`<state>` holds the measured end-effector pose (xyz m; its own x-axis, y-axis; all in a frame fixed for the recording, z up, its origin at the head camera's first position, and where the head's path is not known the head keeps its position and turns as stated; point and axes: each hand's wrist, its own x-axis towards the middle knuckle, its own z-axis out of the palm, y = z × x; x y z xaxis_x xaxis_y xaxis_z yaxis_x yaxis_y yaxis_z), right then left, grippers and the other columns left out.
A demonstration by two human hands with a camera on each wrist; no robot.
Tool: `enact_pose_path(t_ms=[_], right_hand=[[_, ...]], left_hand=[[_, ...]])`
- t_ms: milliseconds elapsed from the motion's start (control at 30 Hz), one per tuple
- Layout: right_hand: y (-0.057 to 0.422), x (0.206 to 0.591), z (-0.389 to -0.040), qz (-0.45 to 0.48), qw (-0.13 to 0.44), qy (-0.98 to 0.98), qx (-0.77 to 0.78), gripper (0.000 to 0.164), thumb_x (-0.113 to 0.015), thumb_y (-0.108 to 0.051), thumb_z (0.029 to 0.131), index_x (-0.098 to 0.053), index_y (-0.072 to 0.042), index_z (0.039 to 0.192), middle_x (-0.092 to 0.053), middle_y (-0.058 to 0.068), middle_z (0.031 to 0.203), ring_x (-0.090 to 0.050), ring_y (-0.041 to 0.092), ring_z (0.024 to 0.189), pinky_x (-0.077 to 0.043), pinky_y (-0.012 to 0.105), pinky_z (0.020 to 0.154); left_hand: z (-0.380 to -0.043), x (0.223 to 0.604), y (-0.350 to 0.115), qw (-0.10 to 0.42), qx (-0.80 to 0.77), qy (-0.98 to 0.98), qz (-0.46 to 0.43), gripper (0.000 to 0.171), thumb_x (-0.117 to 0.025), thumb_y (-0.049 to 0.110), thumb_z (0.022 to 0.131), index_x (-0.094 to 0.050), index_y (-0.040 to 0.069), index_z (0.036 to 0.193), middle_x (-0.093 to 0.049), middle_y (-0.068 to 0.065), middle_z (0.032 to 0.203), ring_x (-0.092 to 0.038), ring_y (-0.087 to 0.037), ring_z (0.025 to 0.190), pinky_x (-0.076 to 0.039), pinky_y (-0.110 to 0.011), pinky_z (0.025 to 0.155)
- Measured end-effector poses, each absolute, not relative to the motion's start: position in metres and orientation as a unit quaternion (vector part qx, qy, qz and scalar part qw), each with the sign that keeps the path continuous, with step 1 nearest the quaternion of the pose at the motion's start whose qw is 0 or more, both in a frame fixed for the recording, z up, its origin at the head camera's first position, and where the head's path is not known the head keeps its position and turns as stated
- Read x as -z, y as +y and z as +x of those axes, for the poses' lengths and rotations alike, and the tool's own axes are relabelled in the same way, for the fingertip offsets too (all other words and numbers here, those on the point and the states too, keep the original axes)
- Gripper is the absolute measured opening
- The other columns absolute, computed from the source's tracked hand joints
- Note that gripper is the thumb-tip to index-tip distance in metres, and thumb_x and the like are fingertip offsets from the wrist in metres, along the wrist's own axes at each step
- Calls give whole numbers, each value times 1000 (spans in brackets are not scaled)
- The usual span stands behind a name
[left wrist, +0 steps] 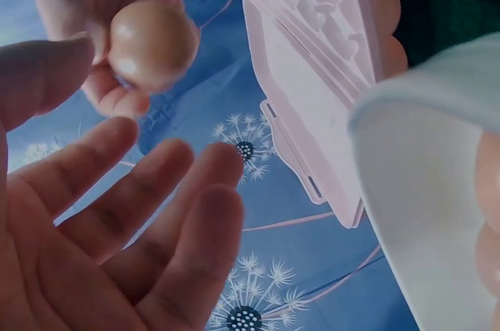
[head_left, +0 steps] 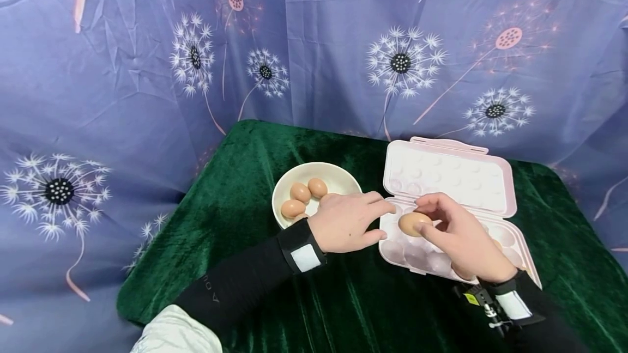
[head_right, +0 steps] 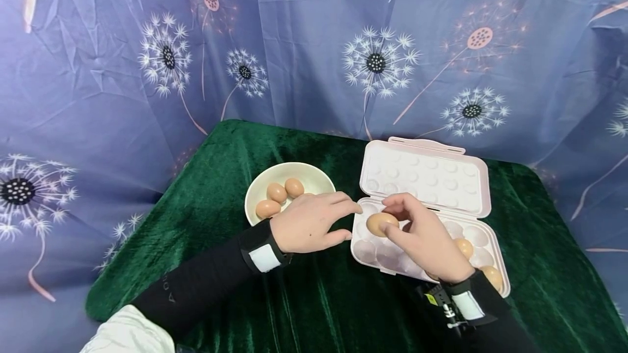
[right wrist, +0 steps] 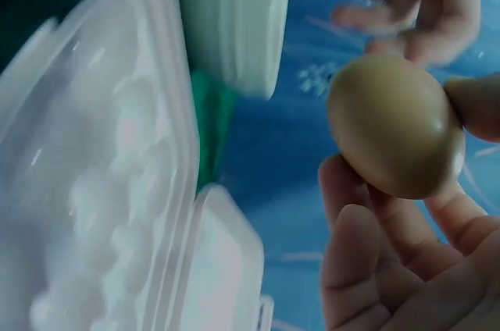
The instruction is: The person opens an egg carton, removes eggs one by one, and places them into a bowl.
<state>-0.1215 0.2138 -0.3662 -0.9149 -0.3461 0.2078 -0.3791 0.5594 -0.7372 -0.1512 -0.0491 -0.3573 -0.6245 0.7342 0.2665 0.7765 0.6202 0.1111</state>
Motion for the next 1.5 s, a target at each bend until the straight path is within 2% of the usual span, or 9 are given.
enact_pose_path(t_ms=[200,367,533,867,1133,1500], right_hand=[[193,363,-124,222,8,-839,-497,47,-66,-5,98,-46,-10,140,-67,9,110,-65,18,88,-53,28,68],[182,361,-125,242,23,-844,-478,49,-66,-7,98,-46,-13,142,-68,2,108,-65,16,92,-53,28,68],[175,359,-125,242,19,-846,-475,47,-66,-8,98,-48,-15,141,-66,1,106,-64,17,88,-53,28,70],[170,361,-124,236,12,-841,-487,44,-63,-7,99,-49,-11,140,-65,2,106,-63,18,90,-53,28,72],[167,364,-125,234,10,-840,-489,43,-66,-10,98,-50,-14,138,-66,2,106,-63,17,93,-54,28,71],[163,369,-126,236,12,-848,-475,41,-66,-13,99,-52,-17,137,-68,-2,108,-65,15,94,-55,29,70]], left_hand=[[-149,355,-47,110,148,-884,-429,47,-69,48,94,-57,33,137,-56,15,125,-56,0,83,-37,-26,46],[-147,353,-47,117,167,-869,-450,46,-70,46,94,-58,30,136,-55,12,122,-55,-2,86,-40,-24,53],[-147,352,-47,122,172,-862,-460,42,-70,43,94,-60,29,132,-55,9,120,-54,-2,86,-41,-21,57],[-146,353,-48,144,158,-864,-456,38,-69,40,94,-62,29,130,-54,9,114,-50,-2,76,-39,-20,52],[-147,353,-49,164,138,-868,-448,33,-67,42,95,-64,32,127,-55,10,111,-50,-2,69,-37,-21,47],[-149,349,-53,137,124,-873,-452,33,-67,38,93,-65,30,125,-55,8,107,-50,-5,67,-38,-23,47]])
